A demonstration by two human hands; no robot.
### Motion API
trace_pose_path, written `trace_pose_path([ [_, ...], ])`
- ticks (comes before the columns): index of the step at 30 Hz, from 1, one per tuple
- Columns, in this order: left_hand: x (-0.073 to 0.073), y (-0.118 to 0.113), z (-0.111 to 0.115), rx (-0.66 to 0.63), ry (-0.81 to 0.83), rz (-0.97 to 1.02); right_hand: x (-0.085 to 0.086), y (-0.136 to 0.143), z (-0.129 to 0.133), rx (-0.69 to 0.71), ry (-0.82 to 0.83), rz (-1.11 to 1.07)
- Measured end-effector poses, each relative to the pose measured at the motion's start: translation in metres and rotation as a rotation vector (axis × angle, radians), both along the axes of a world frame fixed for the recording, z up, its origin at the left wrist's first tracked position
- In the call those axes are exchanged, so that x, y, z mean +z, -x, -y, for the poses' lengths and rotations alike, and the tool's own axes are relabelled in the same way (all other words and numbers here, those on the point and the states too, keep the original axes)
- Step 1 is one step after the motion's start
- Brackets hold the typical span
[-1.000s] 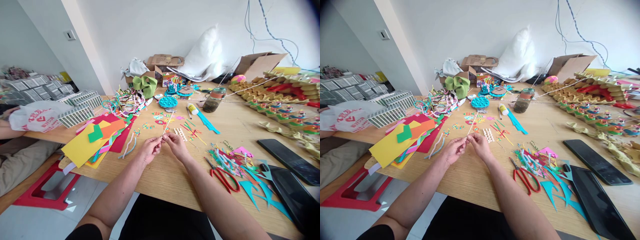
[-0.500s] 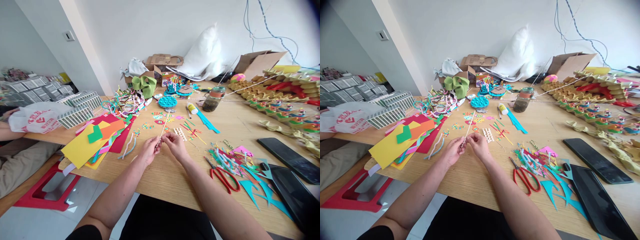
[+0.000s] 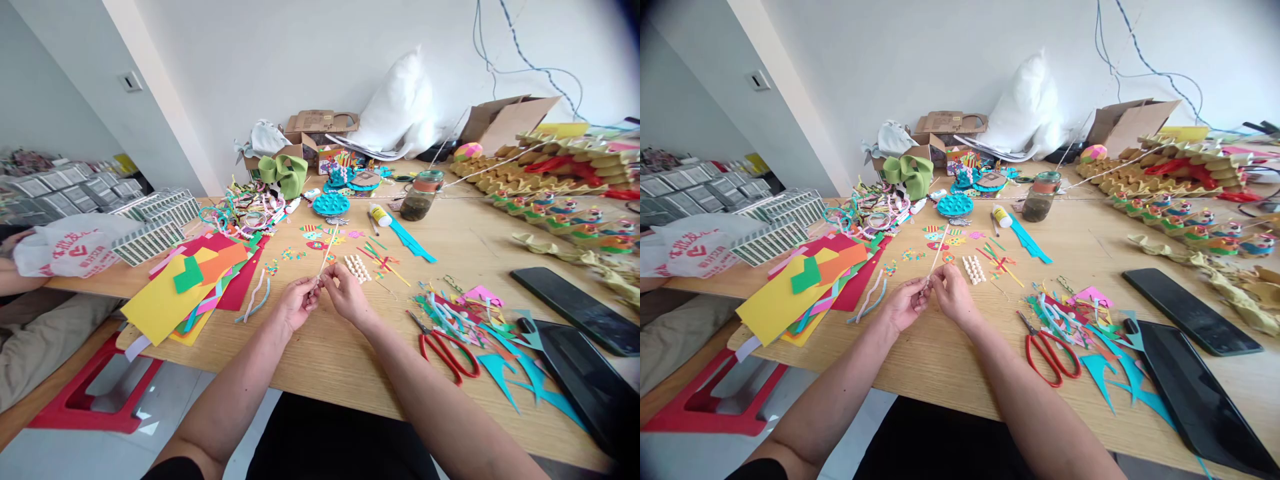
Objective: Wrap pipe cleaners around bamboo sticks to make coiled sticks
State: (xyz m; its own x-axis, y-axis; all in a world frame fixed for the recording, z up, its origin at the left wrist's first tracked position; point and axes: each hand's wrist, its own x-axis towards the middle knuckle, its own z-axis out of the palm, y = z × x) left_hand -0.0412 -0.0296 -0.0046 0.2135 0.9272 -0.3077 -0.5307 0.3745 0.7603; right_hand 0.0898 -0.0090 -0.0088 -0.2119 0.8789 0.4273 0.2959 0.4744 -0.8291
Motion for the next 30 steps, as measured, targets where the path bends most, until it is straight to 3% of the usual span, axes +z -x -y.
trace_pose_path([
  [5,0.0019,-0.0018,0.0013,0.024,0.024,-0.027,0.0034,0.0001,0.0034,-0.031,-0.169,0.099],
  [9,0.0010,-0.0030,0.0019,0.041,0.028,-0.043,0.0025,-0.0002,0.0024,-0.044,-0.201,0.127],
  [20,0.0011,-0.0005,0.0013,-0.040,0.006,0.062,-0.0055,0.0004,-0.0046,0.045,0.125,-0.126],
  [24,0.0023,-0.0025,0.0030,-0.049,0.000,0.067,-0.0036,-0.0002,-0.0054,0.112,0.184,-0.174],
  [30,-0.0001,-0.0046,0.0032,-0.017,-0.011,0.052,-0.0058,0.0011,-0.0061,0.073,0.191,-0.180],
])
